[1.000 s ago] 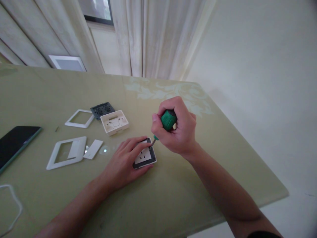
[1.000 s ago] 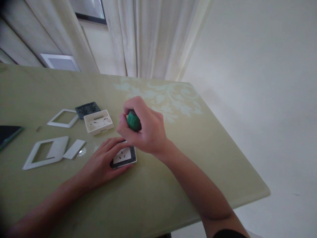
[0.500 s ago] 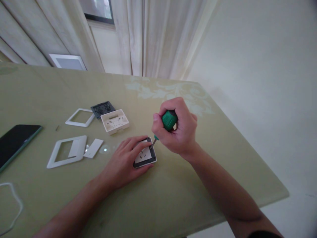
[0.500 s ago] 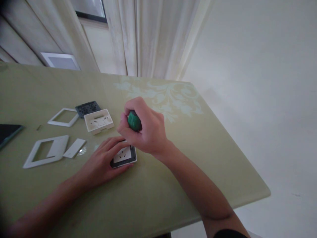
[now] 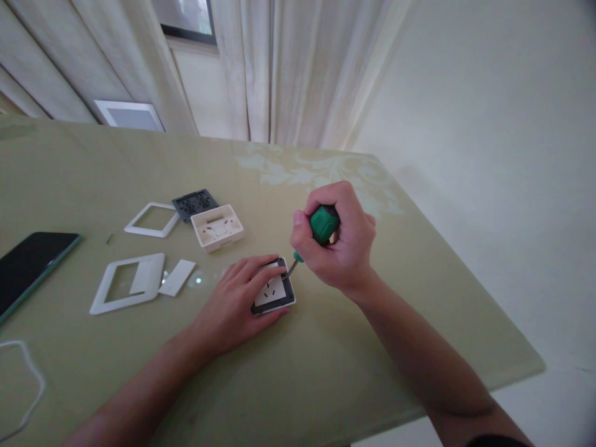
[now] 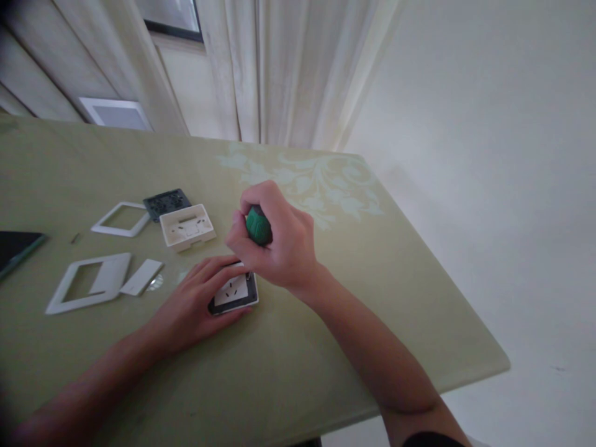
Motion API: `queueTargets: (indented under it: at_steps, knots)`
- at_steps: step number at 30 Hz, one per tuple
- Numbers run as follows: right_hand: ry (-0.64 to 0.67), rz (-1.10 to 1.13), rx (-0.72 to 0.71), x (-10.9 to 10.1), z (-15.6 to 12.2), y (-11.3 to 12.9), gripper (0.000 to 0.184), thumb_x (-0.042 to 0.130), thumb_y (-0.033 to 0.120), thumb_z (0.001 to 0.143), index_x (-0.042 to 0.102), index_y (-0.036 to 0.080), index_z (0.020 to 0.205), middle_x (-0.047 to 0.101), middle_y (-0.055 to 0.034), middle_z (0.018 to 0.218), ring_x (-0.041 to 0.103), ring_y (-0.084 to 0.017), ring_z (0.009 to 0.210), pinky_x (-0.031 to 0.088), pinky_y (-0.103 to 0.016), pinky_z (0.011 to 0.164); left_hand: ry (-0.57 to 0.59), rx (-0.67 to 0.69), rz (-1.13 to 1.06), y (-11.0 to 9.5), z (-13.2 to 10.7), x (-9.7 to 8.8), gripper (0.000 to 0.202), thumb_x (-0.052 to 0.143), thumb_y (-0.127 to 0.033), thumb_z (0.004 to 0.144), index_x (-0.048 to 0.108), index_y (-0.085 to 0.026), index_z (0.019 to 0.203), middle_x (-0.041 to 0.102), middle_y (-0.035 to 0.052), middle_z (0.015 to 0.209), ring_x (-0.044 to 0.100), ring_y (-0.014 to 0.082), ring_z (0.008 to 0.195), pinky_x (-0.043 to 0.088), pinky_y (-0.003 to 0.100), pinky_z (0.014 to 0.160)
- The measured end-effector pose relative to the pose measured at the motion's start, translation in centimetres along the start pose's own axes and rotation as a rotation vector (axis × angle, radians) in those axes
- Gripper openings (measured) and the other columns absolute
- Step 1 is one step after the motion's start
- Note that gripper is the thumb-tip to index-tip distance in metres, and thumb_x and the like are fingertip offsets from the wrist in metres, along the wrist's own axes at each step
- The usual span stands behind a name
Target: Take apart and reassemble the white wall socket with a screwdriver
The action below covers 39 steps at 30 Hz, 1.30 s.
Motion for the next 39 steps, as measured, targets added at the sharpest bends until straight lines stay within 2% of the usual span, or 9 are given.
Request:
queueTargets:
  at_steps: [9,19,23,32,35,37,39]
  knots:
    - [-0.042,-0.007,-0.003,-0.5,0.1,0.1,0.016,0.071,0.014,0.090,0.060,0.024,0.096,0.063,0.0063,0.084,0.057,-0.007,0.065,0.052,-0.022,0.063,-0.005,0.001,-0.007,0.0,0.0,-0.1,0.056,0.073,-0.048,0.099,0.055,-0.031,0.149,0.060,0.0113,0.156,0.060,0.0356,0.138,0.053,0.055,0.112]
    - [0.028,-0.009,-0.026,0.1,0.0,0.4,0.014,0.069,0.015,0.091,0.059,0.024,0.097,0.065,0.0056,0.084,0.059,-0.008,0.065,0.053,-0.023,0.063,-0.009,-0.002,0.011,-0.2,0.1,0.0,0.055,0.074,-0.048,0.098,0.056,-0.030,0.147,0.061,0.0111,0.153,0.060,0.0351,0.136,0.053,0.053,0.111]
    - [0.005,-0.015,-0.056,0.0,0.0,0.7,0.016,0.071,0.015,0.092,0.060,0.025,0.097,0.066,0.0061,0.083,0.060,-0.009,0.066,0.054,-0.022,0.064,0.002,0.001,0.010,-0.2,0.1,0.0,0.056,0.074,-0.047,0.098,0.056,-0.030,0.147,0.061,0.0116,0.153,0.060,0.0353,0.137,0.052,0.053,0.112]
    - [0.019,-0.015,0.024,0.2,-0.1,-0.4,0.010,0.068,0.018,0.094,0.061,0.025,0.097,0.066,0.0053,0.086,0.060,-0.009,0.068,0.054,-0.024,0.067,0.026,0.024,-0.011,-0.1,0.1,-0.3,0.055,0.074,-0.046,0.098,0.055,-0.030,0.147,0.060,0.0111,0.155,0.061,0.0338,0.138,0.052,0.053,0.113]
    - [0.111,0.041,0.027,0.1,0.4,-0.5,0.010,0.070,0.022,0.095,0.062,0.024,0.099,0.066,0.0046,0.086,0.061,-0.010,0.071,0.054,-0.025,0.069,0.021,0.029,-0.007,-0.1,0.2,-0.3,0.054,0.075,-0.045,0.098,0.056,-0.029,0.146,0.061,0.0117,0.154,0.061,0.0340,0.137,0.053,0.053,0.112]
    - [0.243,0.112,0.005,0.1,0.7,-0.2,0.011,0.068,0.024,0.097,0.064,0.023,0.107,0.070,0.0018,0.092,0.065,-0.012,0.076,0.056,-0.026,0.072,0.016,0.034,0.000,-0.1,0.2,-0.3,0.054,0.075,-0.045,0.098,0.057,-0.028,0.145,0.063,0.0124,0.151,0.062,0.0343,0.135,0.053,0.052,0.111]
    - [0.366,0.187,-0.035,0.0,0.9,0.5,0.020,0.060,0.023,0.100,0.066,0.021,0.119,0.075,-0.0024,0.104,0.070,-0.014,0.085,0.057,-0.028,0.077,0.017,0.033,0.010,-0.1,0.2,-0.2,0.054,0.074,-0.044,0.098,0.056,-0.027,0.146,0.063,0.0130,0.150,0.062,0.0345,0.135,0.054,0.052,0.110]
Point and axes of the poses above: each hand's wrist, its own z-axis towards the middle knuckle, its own x-axis out of the palm, y = z × x, the point moved 6 cm from there along z, towards the middle knuckle
